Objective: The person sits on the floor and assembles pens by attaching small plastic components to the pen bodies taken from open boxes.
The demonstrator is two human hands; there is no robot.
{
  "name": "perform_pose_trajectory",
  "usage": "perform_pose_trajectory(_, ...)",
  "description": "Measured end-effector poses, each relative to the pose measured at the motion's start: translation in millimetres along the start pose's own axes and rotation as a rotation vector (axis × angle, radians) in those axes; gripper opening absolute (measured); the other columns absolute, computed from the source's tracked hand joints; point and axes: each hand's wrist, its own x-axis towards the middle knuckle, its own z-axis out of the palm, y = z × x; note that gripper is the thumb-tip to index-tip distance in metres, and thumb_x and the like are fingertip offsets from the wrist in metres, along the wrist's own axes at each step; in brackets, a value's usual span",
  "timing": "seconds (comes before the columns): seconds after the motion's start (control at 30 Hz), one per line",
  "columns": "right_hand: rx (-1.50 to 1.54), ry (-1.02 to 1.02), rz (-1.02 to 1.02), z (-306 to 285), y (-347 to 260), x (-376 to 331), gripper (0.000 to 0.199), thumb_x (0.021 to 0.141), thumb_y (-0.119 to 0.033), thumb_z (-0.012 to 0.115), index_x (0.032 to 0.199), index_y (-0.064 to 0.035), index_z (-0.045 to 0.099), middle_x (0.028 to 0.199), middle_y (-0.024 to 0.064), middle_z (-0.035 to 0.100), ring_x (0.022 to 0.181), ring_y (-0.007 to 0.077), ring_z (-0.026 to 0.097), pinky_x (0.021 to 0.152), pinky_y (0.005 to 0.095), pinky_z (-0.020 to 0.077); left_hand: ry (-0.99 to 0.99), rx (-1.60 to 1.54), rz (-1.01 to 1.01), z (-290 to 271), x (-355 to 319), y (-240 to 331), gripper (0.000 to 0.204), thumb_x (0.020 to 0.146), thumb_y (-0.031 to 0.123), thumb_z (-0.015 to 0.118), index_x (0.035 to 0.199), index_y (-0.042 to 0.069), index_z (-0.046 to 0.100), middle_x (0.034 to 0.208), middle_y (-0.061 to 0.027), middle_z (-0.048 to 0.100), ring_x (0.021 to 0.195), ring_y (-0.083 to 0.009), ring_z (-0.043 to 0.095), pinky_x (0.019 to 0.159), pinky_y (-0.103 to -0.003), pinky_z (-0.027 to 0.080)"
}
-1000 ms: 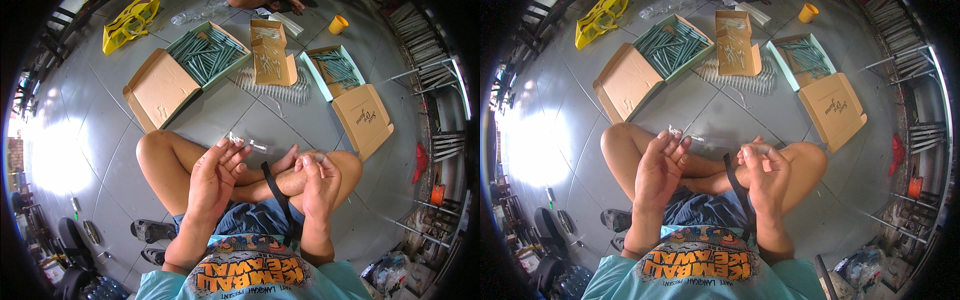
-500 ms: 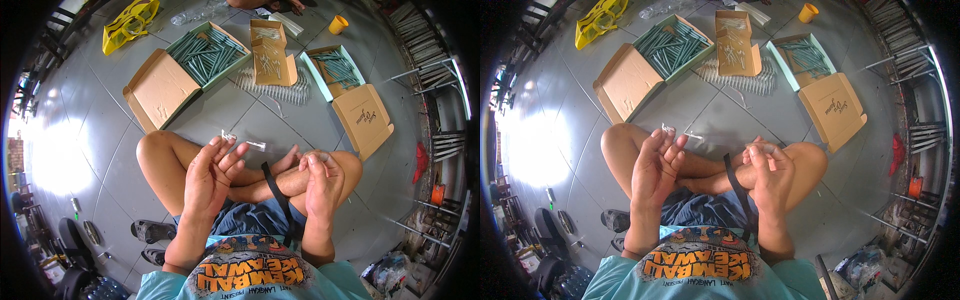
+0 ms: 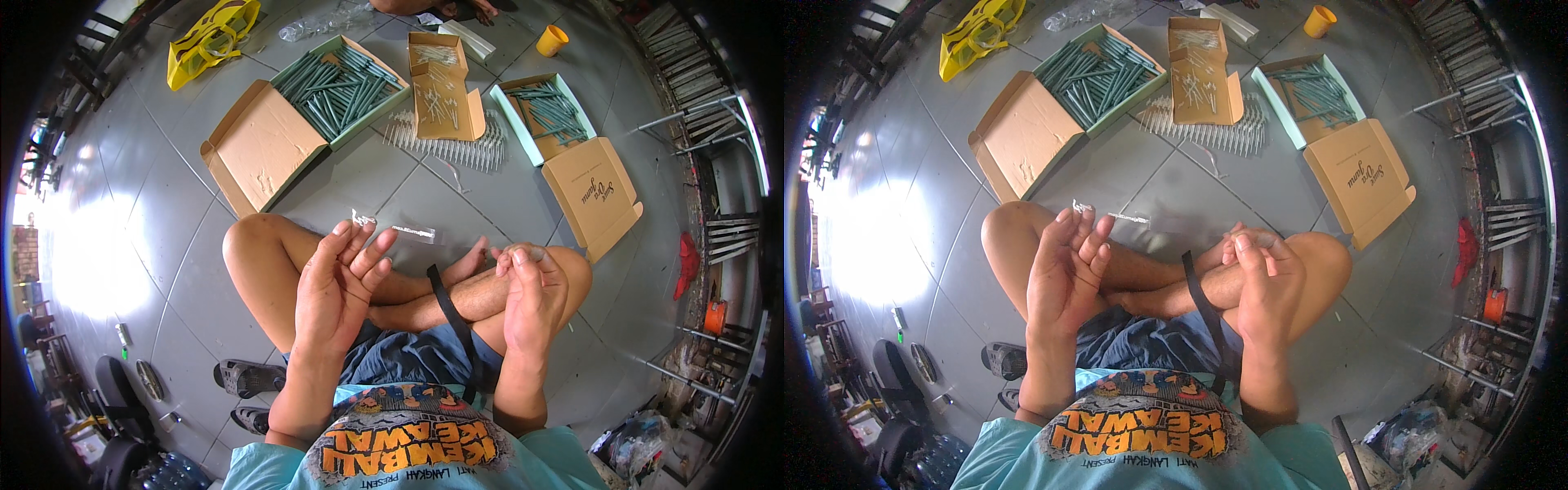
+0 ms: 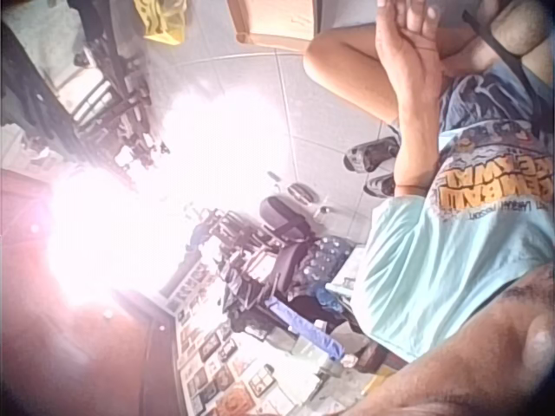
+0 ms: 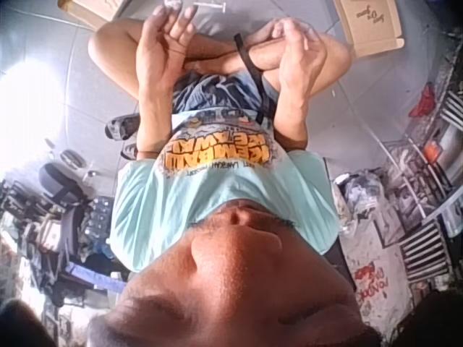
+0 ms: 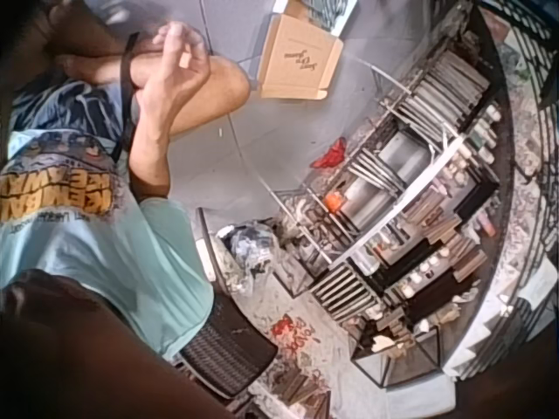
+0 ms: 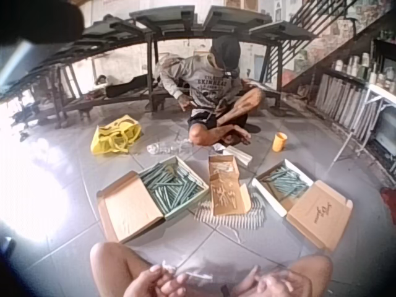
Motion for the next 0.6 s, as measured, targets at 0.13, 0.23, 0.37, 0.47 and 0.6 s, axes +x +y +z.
perform_pose_trajectory(0.13,0.030,0.025,0.025,-0.3,-2.3,0.7,0.011,0.090,-0.007,0.063,0.086,0.0032,0.064,0.080,0.0097,0.063,0.074,0.0148,0.056,0.083,0.0314,0.0475,-0.008,-0.006,0.001,-1.1,1.0,1.4,0.020,0.102,0.017,0.052,0.110,0.000,0.057,0.113,-0.0145,0.066,0.109,-0.0318,0.066,0.081,-0.036,0.059)
perform_pose_trajectory(0.23,0.040,0.028,0.019,-4.2,-0.4,2.0,0.010,0.090,-0.006,0.063,0.086,0.0032,0.064,0.079,0.0095,0.062,0.074,0.0153,0.056,0.079,0.0309,0.0469,-0.020,-0.019,0.012,-2.3,1.2,1.0,0.020,0.102,0.017,0.051,0.111,0.000,0.056,0.113,-0.0146,0.065,0.110,-0.0321,0.066,0.081,-0.036,0.059)
perform_pose_trajectory(0.37,0.053,0.022,0.004,-9.0,1.6,4.2,0.009,0.090,-0.005,0.062,0.086,0.0031,0.064,0.078,0.0092,0.061,0.074,0.0162,0.056,0.078,0.0311,0.0470,-0.022,-0.033,0.016,-3.2,1.6,2.7,0.020,0.102,0.017,0.050,0.111,0.000,0.056,0.113,-0.0149,0.065,0.110,-0.0323,0.066,0.082,-0.037,0.059)
perform_pose_trajectory(0.47,0.051,0.040,0.002,-8.8,0.5,4.3,0.009,0.090,-0.004,0.061,0.086,0.0035,0.064,0.078,0.0094,0.061,0.074,0.0166,0.056,0.079,0.0321,0.0471,-0.034,-0.034,0.019,-3.8,2.1,3.7,0.019,0.102,0.017,0.050,0.111,0.001,0.056,0.113,-0.0149,0.066,0.111,-0.0318,0.066,0.082,-0.037,0.058)
perform_pose_trajectory(0.6,0.060,0.040,-0.003,-12.4,1.7,5.4,0.009,0.091,-0.004,0.061,0.087,0.0037,0.064,0.078,0.0092,0.061,0.074,0.0168,0.056,0.081,0.0336,0.0474,-0.046,-0.033,0.019,-3.4,2.1,5.7,0.019,0.102,0.017,0.050,0.110,0.002,0.056,0.112,-0.0143,0.066,0.112,-0.0310,0.065,0.084,-0.037,0.057)
